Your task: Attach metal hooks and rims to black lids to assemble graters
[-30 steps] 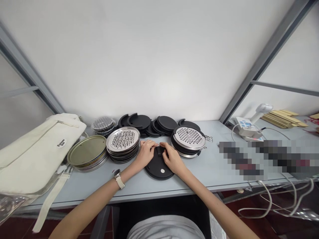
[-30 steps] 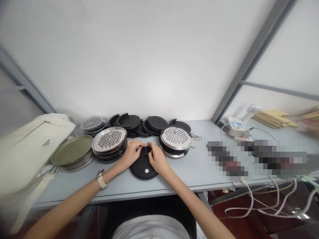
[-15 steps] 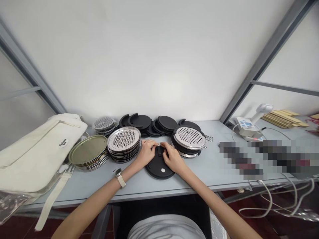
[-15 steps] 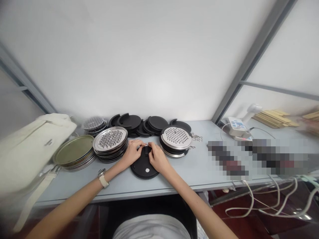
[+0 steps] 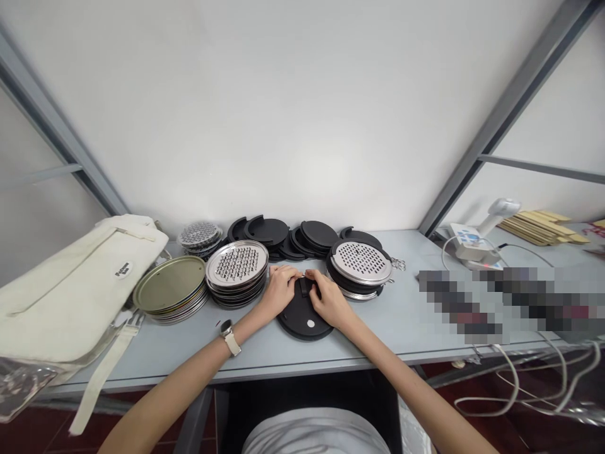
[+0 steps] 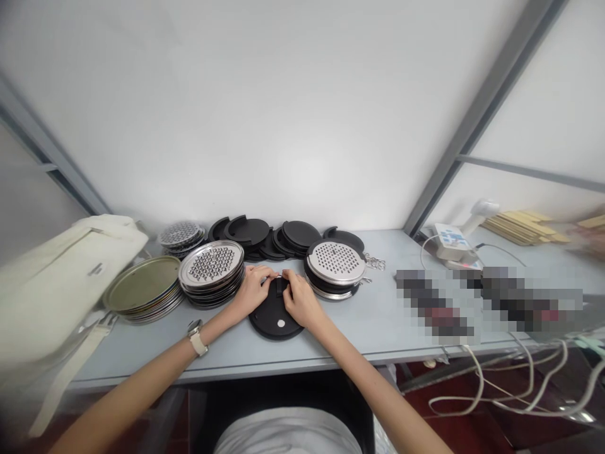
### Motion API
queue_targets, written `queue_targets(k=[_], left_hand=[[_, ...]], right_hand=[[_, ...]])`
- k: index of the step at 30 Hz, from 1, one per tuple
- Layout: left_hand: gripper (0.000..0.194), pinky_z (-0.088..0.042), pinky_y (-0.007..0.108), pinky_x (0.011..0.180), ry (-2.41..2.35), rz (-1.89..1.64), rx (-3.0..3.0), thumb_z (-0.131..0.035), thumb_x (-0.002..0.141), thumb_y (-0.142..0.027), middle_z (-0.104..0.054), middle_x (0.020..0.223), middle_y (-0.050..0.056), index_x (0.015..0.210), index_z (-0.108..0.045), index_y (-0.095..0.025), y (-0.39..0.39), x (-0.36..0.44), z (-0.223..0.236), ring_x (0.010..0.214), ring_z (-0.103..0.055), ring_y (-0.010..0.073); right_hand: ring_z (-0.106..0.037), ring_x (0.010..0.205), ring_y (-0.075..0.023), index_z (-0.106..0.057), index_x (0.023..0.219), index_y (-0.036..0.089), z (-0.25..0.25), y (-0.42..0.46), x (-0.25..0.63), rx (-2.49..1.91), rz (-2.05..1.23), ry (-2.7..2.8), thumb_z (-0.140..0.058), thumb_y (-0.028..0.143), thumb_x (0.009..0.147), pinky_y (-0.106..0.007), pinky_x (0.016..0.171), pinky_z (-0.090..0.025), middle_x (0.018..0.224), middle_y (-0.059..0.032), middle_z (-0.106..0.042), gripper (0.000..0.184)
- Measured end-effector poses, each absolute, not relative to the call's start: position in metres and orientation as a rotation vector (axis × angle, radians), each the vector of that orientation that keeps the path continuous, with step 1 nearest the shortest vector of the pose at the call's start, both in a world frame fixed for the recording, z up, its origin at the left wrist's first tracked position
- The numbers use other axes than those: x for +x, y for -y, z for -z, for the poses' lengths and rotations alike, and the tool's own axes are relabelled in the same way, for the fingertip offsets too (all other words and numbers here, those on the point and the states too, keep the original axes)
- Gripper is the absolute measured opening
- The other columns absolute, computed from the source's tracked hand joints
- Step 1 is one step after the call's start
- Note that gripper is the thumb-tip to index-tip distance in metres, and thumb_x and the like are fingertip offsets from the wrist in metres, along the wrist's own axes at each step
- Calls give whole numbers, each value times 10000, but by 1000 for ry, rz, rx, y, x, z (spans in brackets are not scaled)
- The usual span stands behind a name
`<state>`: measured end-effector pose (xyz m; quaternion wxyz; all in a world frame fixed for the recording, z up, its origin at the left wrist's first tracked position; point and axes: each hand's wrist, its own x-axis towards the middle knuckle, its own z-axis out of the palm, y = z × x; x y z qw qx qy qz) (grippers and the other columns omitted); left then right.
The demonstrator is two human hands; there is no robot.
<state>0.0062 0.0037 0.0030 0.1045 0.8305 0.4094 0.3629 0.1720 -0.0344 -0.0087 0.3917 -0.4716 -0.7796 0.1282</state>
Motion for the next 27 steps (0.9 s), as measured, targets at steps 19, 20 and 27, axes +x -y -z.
queue_targets(k=[19, 20, 27], left_hand=[[240, -363, 369, 864, -1209, -1083, 2407, -513, 837, 13, -708, 838, 21, 791, -659, -172, -2, 8, -4, 849, -631, 187], [243, -363, 370, 866, -1207, -1083, 2406, -513, 836, 14, -708, 840, 20, 791, -661, -173, -3, 8, -4, 852, -631, 187], [238, -365, 365, 859, -1208, -1076, 2413, -506, 851, 0, -712, 854, 21, 808, -663, -174, -3, 7, -4, 861, -632, 187]], right_hand=[[-638, 1060, -243, -478, 1212, 160, 5, 36, 172, -1227, -340, 1946, -436, 101, 849, -412, 931, -498, 1118, -134, -666, 371], [-639, 1060, -243, -480, 1213, 161, 5, 36, 171, -1226, -340, 1947, -437, 104, 848, -410, 932, -498, 1120, -134, -666, 372], [-645, 1052, -243, -487, 1218, 161, 4, 36, 171, -1218, -343, 1927, -445, 119, 851, -408, 927, -500, 1107, -128, -673, 372]])
